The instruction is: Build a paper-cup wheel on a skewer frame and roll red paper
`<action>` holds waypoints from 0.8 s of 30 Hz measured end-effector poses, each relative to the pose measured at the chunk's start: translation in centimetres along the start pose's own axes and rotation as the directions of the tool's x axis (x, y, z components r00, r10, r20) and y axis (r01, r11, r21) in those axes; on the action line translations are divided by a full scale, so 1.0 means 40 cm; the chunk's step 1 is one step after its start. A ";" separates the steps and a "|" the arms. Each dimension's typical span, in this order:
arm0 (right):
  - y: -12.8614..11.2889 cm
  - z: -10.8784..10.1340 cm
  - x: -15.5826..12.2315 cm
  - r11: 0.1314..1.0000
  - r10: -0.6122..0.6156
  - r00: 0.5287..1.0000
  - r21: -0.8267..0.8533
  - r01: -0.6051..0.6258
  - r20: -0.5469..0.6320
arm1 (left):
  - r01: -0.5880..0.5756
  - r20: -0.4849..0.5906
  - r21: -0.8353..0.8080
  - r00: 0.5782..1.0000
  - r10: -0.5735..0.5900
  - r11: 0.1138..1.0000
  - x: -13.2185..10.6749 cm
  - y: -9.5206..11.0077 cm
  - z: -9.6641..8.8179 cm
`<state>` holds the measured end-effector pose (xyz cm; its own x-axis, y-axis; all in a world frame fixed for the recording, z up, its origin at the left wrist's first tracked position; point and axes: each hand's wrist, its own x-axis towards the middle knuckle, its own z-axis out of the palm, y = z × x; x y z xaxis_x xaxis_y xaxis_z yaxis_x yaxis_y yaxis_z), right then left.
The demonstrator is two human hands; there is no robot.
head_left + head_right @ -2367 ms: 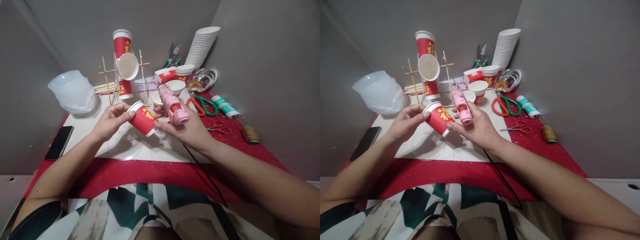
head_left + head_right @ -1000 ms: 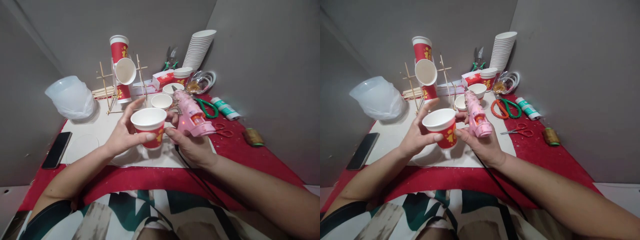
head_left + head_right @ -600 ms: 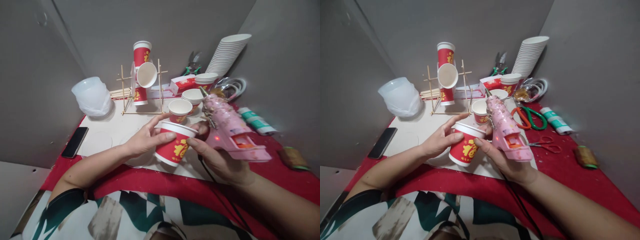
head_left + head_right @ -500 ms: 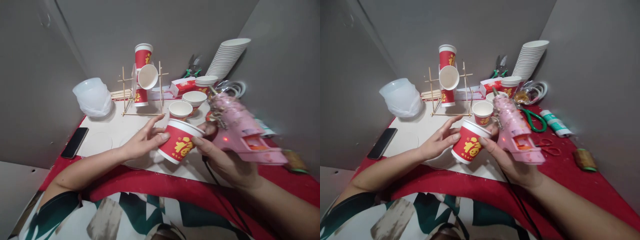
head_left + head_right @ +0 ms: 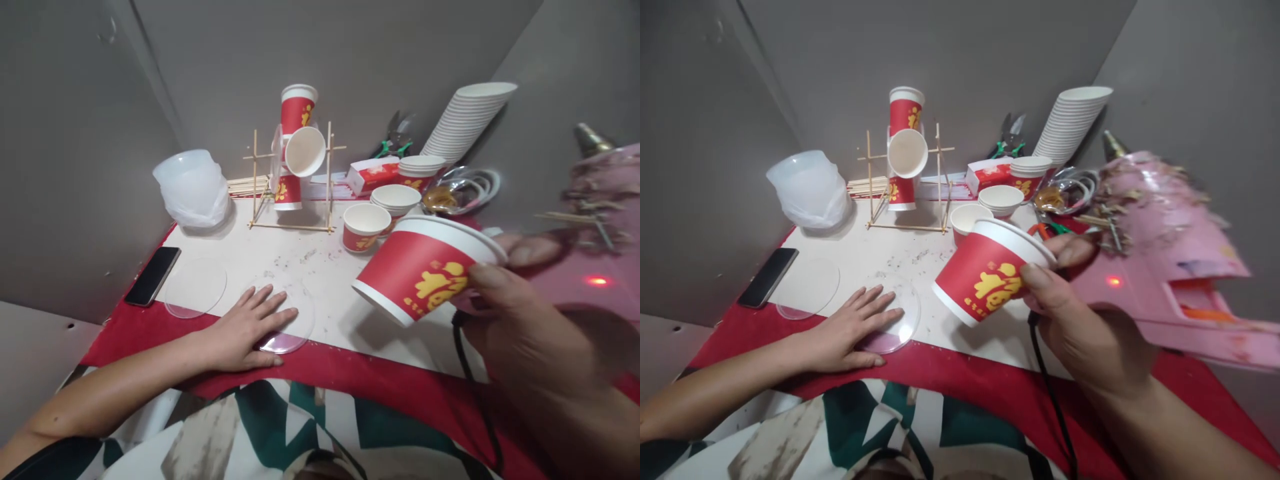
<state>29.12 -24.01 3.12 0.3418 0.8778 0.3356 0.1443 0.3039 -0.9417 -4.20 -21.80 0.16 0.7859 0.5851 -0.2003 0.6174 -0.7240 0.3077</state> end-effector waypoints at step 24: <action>-0.024 0.028 0.034 0.914 -0.099 0.961 0.359 0.190 -0.257 | 0.053 0.150 -0.984 0.751 -0.643 -0.168 0.138 -0.012 -0.069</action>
<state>28.42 -22.68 4.45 0.5533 0.7184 0.4216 -0.1367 0.5776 -0.8048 -0.26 -17.21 1.46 0.1983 0.8502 -0.4878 -0.0971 0.5122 0.8534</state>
